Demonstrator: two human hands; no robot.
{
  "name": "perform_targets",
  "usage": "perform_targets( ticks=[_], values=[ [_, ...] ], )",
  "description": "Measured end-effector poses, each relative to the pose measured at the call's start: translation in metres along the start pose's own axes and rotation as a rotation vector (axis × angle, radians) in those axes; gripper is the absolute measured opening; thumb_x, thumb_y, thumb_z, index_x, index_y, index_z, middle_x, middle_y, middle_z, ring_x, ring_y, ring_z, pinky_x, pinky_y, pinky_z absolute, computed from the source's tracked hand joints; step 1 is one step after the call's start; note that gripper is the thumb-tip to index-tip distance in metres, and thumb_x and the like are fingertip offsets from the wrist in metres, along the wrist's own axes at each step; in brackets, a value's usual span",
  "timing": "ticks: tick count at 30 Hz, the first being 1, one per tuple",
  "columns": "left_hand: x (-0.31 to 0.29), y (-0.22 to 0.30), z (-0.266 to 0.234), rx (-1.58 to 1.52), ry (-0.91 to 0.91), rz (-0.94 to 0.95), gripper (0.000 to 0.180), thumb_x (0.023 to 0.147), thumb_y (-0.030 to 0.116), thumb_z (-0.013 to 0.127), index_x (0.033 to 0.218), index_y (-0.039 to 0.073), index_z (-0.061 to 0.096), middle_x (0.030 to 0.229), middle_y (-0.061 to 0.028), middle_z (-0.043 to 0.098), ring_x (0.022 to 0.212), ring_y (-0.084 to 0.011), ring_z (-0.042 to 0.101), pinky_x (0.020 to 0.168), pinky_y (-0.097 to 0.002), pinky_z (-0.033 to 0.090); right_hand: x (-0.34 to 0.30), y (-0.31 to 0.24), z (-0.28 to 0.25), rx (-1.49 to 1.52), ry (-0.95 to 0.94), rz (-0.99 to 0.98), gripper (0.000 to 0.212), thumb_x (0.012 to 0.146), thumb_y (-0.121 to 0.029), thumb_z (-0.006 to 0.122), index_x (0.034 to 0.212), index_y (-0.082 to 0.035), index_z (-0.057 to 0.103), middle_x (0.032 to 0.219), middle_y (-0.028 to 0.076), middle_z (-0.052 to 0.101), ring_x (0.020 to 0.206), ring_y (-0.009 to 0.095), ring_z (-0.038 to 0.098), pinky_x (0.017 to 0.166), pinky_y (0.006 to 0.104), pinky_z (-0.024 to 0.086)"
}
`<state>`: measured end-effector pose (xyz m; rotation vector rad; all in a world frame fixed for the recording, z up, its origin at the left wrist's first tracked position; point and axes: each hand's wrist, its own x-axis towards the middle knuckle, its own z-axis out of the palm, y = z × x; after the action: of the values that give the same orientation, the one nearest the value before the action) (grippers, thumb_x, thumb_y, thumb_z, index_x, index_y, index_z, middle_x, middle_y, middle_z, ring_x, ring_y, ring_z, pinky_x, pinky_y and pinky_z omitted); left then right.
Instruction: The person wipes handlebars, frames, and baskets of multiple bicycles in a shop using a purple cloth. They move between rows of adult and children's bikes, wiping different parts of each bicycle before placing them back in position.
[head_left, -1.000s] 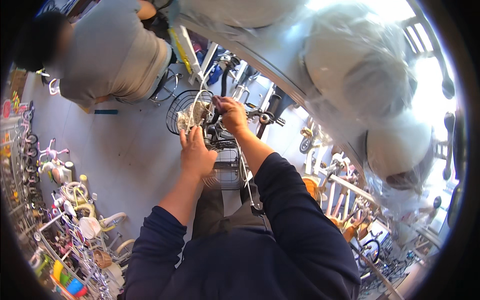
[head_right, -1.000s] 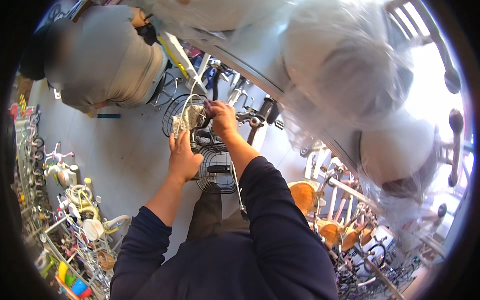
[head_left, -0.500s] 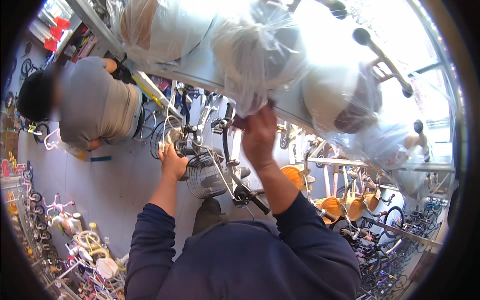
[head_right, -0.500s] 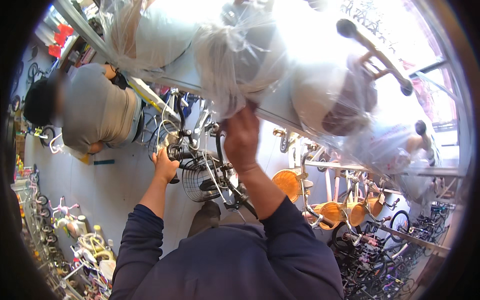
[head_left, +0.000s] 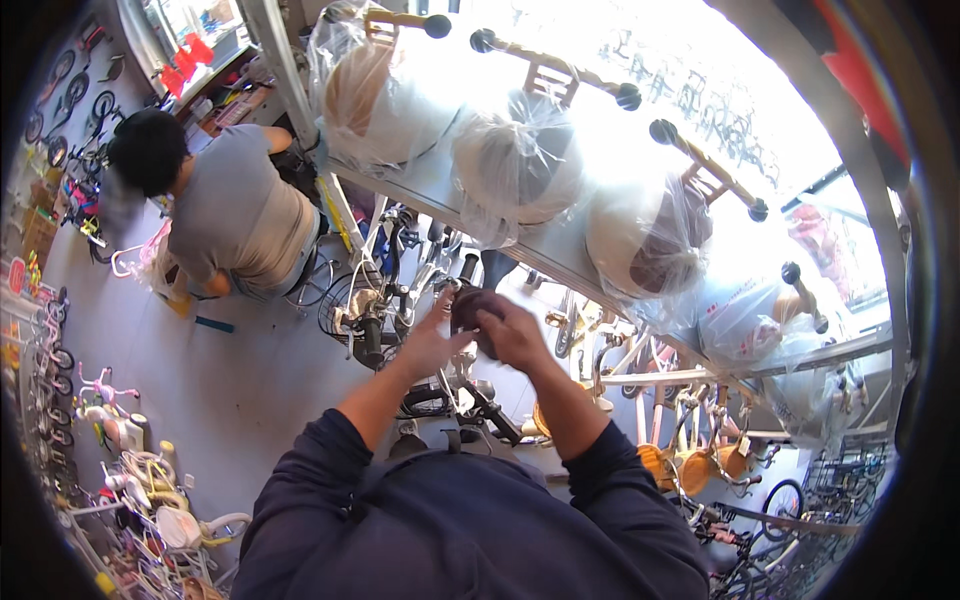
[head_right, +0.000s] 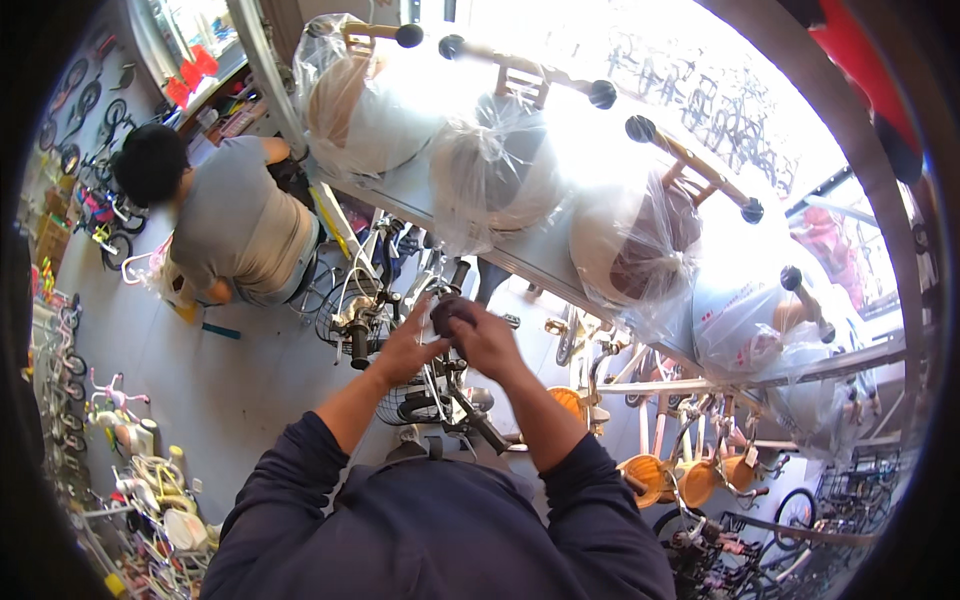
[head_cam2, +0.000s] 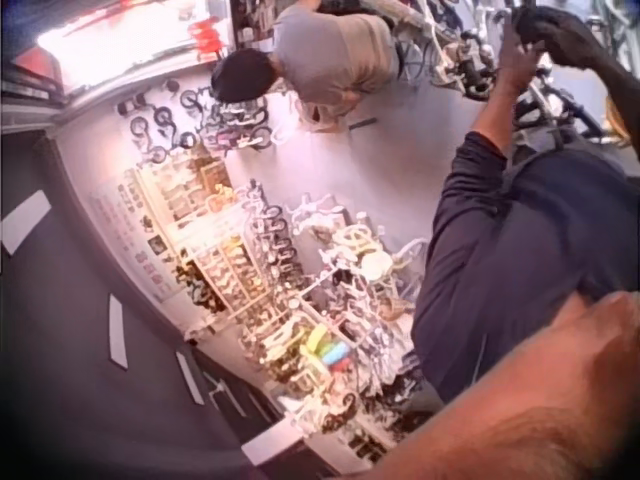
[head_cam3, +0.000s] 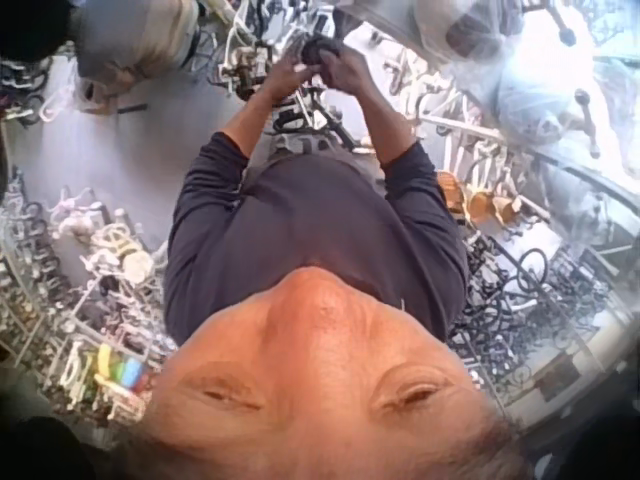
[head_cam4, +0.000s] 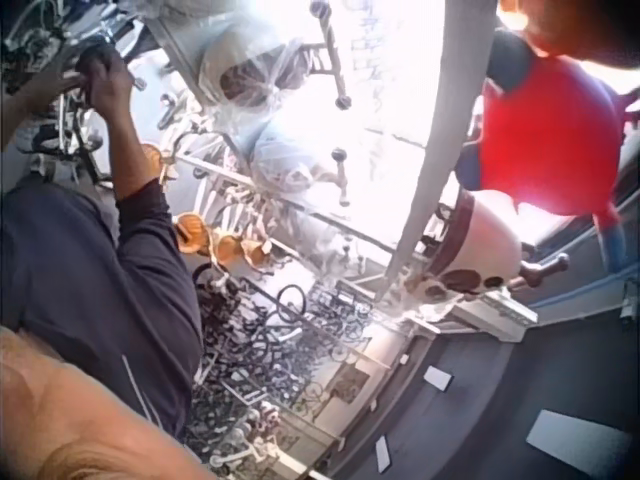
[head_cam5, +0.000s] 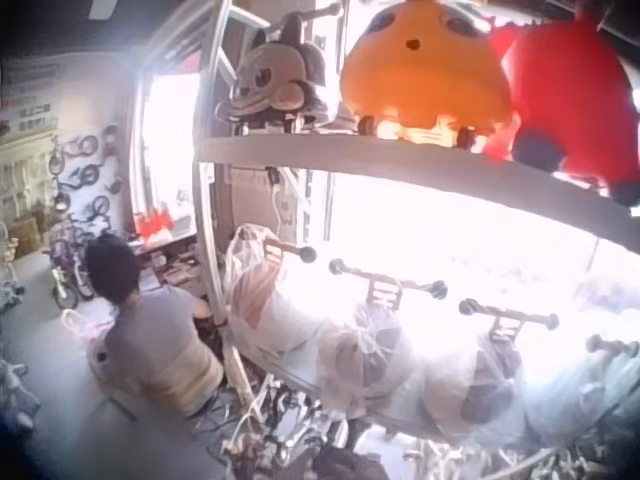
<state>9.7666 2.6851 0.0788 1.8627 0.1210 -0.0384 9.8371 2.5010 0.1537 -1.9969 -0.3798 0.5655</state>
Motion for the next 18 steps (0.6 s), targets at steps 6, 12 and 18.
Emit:
perform_targets(
  ticks=[6,12,18],
  values=[
    [0.053,0.049,-0.023,-0.021,0.313,-0.020,0.049,0.086,0.006,0.071,0.134,0.008,0.062,0.121,-0.0128,0.070,0.105,-0.0281,0.070,0.096,-0.0377,0.054,-0.036,0.004,-0.004,0.058,0.021,-0.135,0.064,0.102,-0.024,0.061,0.158,-0.003,0.038,0.156,0.018,0.050,0.141,0.026,0.049,0.111,0.0360,0.045],
    [0.181,0.023,-0.047,0.803,0.698,0.458,0.052,0.086,0.021,0.074,0.130,-0.004,0.060,0.139,-0.0226,0.058,0.128,-0.0447,0.054,0.112,-0.0517,0.040,-0.106,0.070,-0.006,-0.023,-0.021,0.207,0.059,0.099,-0.021,0.067,0.150,0.002,0.048,0.138,0.016,0.065,0.120,0.022,0.067,0.102,0.0346,0.052],
    [0.243,-0.019,-0.064,1.004,0.558,0.418,0.036,0.085,0.015,0.066,0.117,0.000,0.067,0.130,-0.0183,0.065,0.123,-0.0403,0.058,0.107,-0.0482,0.044,-0.192,0.132,0.000,0.189,-0.026,0.543,0.059,0.098,-0.024,0.068,0.147,0.004,0.051,0.132,0.022,0.068,0.121,0.025,0.067,0.101,0.0345,0.052]
  ],
)
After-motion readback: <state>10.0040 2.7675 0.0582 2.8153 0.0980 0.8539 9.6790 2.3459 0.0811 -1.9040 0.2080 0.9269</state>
